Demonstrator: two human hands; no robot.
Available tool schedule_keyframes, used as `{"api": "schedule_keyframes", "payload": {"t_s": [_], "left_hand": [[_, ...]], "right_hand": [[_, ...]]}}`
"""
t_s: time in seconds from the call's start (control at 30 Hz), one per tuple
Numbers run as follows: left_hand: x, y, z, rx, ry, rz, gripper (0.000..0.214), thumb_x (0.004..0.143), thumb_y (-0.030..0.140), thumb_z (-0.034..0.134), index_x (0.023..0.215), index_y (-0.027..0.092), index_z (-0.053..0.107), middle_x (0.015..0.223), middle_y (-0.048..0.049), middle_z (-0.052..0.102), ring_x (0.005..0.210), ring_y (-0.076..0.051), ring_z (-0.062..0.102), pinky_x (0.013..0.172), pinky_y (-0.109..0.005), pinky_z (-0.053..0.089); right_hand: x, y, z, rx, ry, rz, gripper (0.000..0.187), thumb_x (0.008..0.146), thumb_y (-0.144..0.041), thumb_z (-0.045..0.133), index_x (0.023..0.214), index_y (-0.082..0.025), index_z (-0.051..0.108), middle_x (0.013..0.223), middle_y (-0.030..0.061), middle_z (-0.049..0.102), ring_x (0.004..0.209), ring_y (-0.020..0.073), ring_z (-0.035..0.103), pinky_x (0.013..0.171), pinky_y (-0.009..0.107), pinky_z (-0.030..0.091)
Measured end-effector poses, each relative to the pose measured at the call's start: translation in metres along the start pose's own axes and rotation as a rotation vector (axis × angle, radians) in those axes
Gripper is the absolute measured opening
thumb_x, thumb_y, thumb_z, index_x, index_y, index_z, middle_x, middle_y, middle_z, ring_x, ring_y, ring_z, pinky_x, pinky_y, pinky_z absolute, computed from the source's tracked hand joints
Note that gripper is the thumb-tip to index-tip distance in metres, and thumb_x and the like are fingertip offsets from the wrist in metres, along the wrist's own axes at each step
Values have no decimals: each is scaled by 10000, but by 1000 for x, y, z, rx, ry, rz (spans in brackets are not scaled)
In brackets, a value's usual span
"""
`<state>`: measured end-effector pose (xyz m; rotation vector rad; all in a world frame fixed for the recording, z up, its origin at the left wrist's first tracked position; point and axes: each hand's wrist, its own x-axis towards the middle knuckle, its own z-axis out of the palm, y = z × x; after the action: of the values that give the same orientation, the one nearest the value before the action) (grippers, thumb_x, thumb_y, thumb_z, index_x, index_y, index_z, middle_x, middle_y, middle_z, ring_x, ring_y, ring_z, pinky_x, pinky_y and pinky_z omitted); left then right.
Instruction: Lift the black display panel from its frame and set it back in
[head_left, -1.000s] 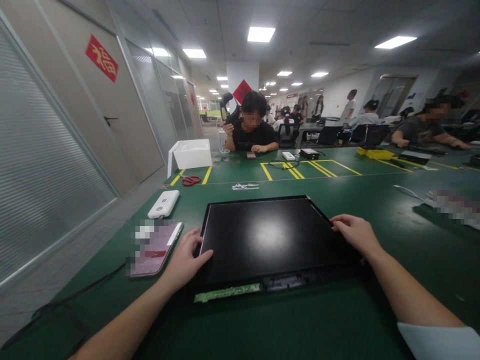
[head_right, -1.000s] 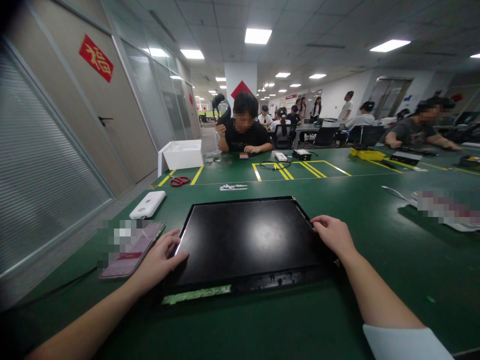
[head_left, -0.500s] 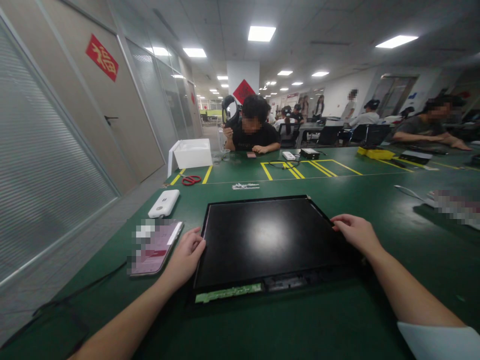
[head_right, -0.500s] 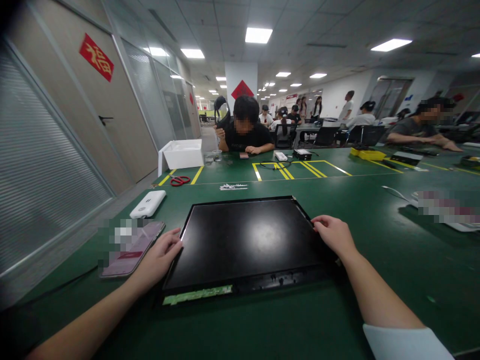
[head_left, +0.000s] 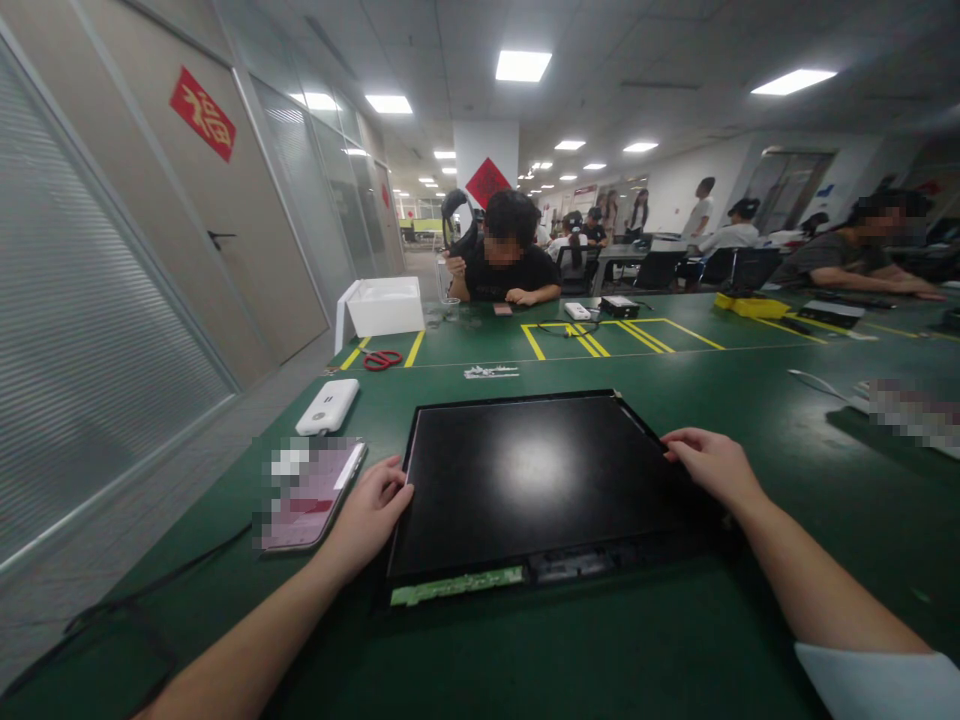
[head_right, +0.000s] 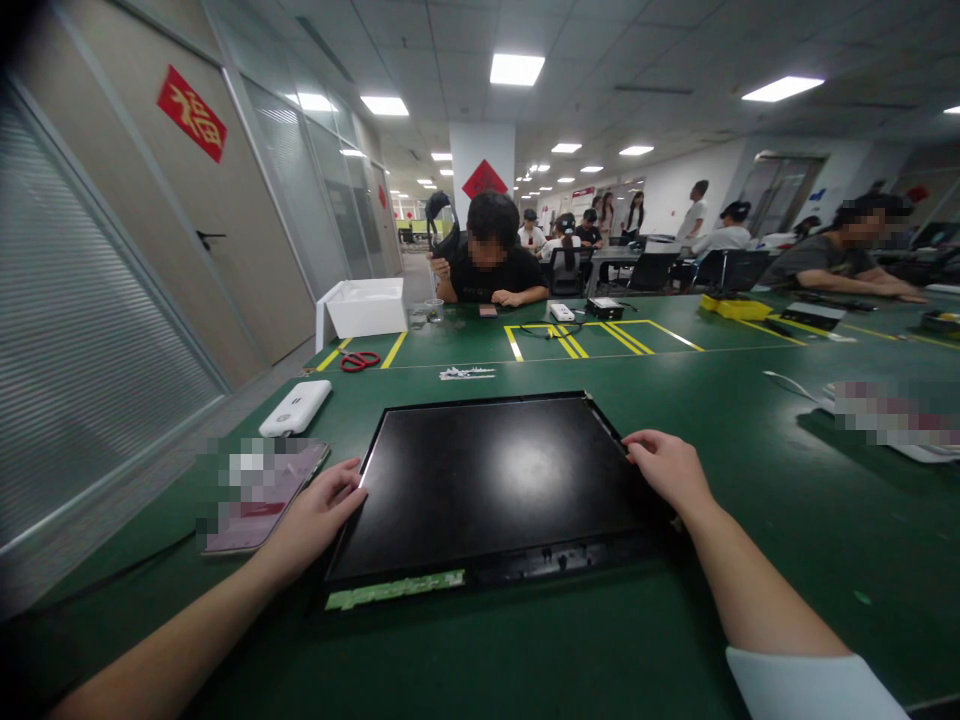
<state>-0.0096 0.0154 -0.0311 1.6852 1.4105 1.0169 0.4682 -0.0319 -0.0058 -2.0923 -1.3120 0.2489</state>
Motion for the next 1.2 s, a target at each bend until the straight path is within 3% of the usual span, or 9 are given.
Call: {"api": "schedule_keyframes", "payload": {"t_s": [0.27,0.77,1.2], "left_hand": [[0,-4,-2,-24,-4,29,246,703,442,636,762,214,566,1355,-178,506,1370,-313,427,1097,-500,372],[-5,8,-2,379,-11,184,177,826,376,503,800,217,576,1296,-171,571,1277,-313,510,1049,-522,405],[-4,5,-2,430,-11,205,172,841,359,474,819,214,564,1309,-184,562,1256,-308,524,1050,-523,395]], "right_hand": [[0,0,0,-2,-20,36,346,696,-358,490,867,-219,756,731,27,745,638,208,642,637,330,471],[0,-1,0,-9,-4,13,318,700,-342,494,838,-222,754,720,27,746,623,209,650,612,328,479],[4,5,2,-23,-9,20,306,692,-340,520,845,-219,756,752,33,755,639,210,663,617,329,492]]}}
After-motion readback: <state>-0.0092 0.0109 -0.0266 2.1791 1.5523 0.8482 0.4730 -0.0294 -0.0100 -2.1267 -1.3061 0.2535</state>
